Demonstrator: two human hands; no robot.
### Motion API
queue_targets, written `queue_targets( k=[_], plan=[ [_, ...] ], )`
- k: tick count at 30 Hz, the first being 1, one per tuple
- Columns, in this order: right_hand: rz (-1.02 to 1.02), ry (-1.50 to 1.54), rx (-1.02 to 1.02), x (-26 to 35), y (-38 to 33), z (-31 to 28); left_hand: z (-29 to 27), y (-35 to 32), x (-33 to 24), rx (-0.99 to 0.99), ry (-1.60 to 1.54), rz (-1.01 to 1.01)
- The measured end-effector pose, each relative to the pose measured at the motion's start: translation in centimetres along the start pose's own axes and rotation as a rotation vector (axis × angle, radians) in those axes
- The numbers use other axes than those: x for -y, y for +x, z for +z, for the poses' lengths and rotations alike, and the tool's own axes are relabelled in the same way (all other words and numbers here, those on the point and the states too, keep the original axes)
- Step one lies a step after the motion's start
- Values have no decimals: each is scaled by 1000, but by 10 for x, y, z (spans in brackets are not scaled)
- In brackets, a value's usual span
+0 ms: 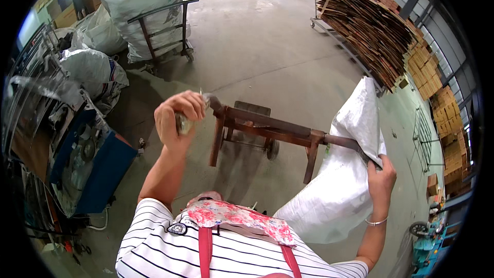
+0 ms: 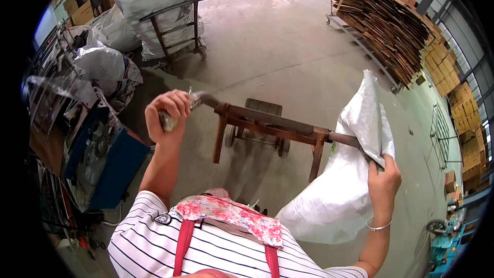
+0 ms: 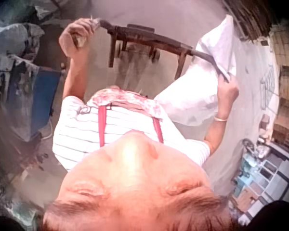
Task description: The person transports a large white sack using a hand truck to a large metal mixing bowl. They then pour the granular contents from the sack into the bowl and proceed to fill smaller white sacks from the bowl's outlet.
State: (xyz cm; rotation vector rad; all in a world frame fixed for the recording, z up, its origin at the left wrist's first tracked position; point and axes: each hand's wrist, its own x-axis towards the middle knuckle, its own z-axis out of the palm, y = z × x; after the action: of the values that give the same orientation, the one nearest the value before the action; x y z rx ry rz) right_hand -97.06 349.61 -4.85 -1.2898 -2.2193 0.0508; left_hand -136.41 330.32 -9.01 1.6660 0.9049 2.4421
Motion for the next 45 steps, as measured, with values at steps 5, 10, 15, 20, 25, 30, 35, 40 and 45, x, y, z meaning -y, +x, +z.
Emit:
queue_targets(
  k=[5, 10, 15, 20, 25, 30, 35, 40, 45],
  plan=[
    [-83, 36, 9, -18, 171, 95, -12, 90, 156, -33, 12, -27],
    [-80, 107, 4, -29, 334, 197, -32, 167, 306, -25, 20, 35],
    [-135, 97, -10, -41, 496, 291, -51, 250, 446, -84, 119, 13],
    [-143, 147, 3, -13, 669, 400, -98, 339, 584, -34, 230, 62],
    [-152, 205, -3, 30, 835, 507, -149, 424, 718, -106, 288, 110],
    [-363, 144, 2, 97, 982, 622, -242, 505, 836, -134, 341, 93],
    [-422, 128, 87, 175, 1131, 735, -342, 594, 965, -245, 305, 21],
    [-409, 143, 100, 251, 1252, 835, -435, 677, 1072, -252, 331, 99],
    [-443, 134, 63, 305, 1363, 941, -528, 753, 1191, -236, 338, 138]
  ],
)
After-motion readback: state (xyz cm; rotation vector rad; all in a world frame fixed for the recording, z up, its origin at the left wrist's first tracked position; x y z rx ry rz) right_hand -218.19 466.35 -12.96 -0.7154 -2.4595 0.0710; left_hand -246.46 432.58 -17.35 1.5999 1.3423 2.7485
